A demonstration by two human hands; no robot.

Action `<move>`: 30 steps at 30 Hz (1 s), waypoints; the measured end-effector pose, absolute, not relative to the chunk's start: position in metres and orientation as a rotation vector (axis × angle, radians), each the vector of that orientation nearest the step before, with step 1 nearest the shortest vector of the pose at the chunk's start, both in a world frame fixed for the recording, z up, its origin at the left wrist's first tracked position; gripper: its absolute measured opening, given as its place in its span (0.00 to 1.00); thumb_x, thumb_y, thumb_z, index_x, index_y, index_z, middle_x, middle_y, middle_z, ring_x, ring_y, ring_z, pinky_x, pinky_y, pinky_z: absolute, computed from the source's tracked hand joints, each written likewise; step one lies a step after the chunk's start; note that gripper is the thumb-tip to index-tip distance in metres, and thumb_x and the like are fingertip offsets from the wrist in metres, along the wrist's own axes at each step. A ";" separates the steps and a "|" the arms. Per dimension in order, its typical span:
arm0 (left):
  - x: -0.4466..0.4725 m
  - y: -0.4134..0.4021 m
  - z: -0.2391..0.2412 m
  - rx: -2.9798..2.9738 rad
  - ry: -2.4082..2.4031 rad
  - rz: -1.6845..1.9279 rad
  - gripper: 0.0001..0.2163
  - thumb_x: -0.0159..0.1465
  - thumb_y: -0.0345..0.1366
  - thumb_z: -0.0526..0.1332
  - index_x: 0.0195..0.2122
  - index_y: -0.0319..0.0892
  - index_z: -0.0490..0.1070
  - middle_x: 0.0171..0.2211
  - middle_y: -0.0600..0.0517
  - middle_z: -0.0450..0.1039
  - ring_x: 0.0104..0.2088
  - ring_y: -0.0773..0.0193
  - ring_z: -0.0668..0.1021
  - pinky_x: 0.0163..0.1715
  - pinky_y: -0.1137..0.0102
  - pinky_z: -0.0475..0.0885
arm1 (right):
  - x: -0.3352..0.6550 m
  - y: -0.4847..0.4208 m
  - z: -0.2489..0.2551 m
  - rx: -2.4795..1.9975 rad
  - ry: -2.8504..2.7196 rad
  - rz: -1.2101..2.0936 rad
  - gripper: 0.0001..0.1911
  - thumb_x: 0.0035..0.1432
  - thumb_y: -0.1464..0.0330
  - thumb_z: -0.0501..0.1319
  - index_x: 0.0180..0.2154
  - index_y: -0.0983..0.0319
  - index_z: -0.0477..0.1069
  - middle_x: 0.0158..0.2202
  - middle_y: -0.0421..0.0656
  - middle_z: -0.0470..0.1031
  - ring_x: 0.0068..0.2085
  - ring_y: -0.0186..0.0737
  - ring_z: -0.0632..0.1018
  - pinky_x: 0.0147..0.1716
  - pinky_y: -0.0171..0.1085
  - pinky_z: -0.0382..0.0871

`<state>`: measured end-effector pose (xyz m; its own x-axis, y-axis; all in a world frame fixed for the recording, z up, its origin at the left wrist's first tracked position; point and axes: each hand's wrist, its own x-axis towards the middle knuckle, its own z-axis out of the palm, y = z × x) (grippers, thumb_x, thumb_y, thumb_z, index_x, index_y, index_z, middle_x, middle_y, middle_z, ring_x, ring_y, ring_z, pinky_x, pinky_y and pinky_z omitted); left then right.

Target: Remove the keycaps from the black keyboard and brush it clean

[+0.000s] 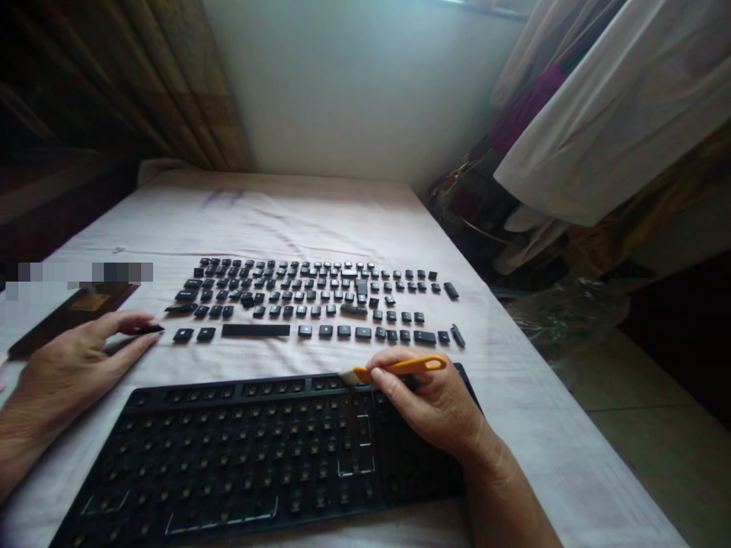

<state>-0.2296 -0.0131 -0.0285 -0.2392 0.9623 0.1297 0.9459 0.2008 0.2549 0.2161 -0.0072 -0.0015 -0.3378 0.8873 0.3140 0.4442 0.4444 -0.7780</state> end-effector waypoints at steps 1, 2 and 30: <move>-0.228 -0.012 -0.030 1.922 2.399 0.485 0.21 0.59 0.53 0.54 0.47 0.50 0.74 0.44 0.53 0.79 0.42 0.58 0.79 0.44 0.68 0.71 | 0.216 -0.007 -0.001 -1.120 -1.949 0.760 0.05 0.59 0.72 0.63 0.34 0.59 0.79 0.30 0.41 0.84 0.31 0.40 0.84 0.33 0.34 0.80; -0.227 -0.011 -0.031 1.966 2.389 0.537 0.21 0.60 0.52 0.53 0.48 0.49 0.74 0.45 0.52 0.79 0.44 0.59 0.79 0.45 0.68 0.71 | 0.216 -0.007 -0.001 -1.125 -1.945 0.768 0.05 0.59 0.72 0.63 0.34 0.59 0.79 0.30 0.41 0.84 0.31 0.40 0.84 0.33 0.35 0.80; -0.240 -0.012 -0.041 1.648 2.391 0.661 0.25 0.56 0.61 0.52 0.45 0.54 0.73 0.52 0.52 0.75 0.49 0.50 0.77 0.54 0.54 0.72 | 0.219 -0.008 0.002 -1.136 -1.854 0.774 0.05 0.58 0.69 0.63 0.33 0.59 0.79 0.30 0.42 0.84 0.30 0.40 0.83 0.32 0.36 0.79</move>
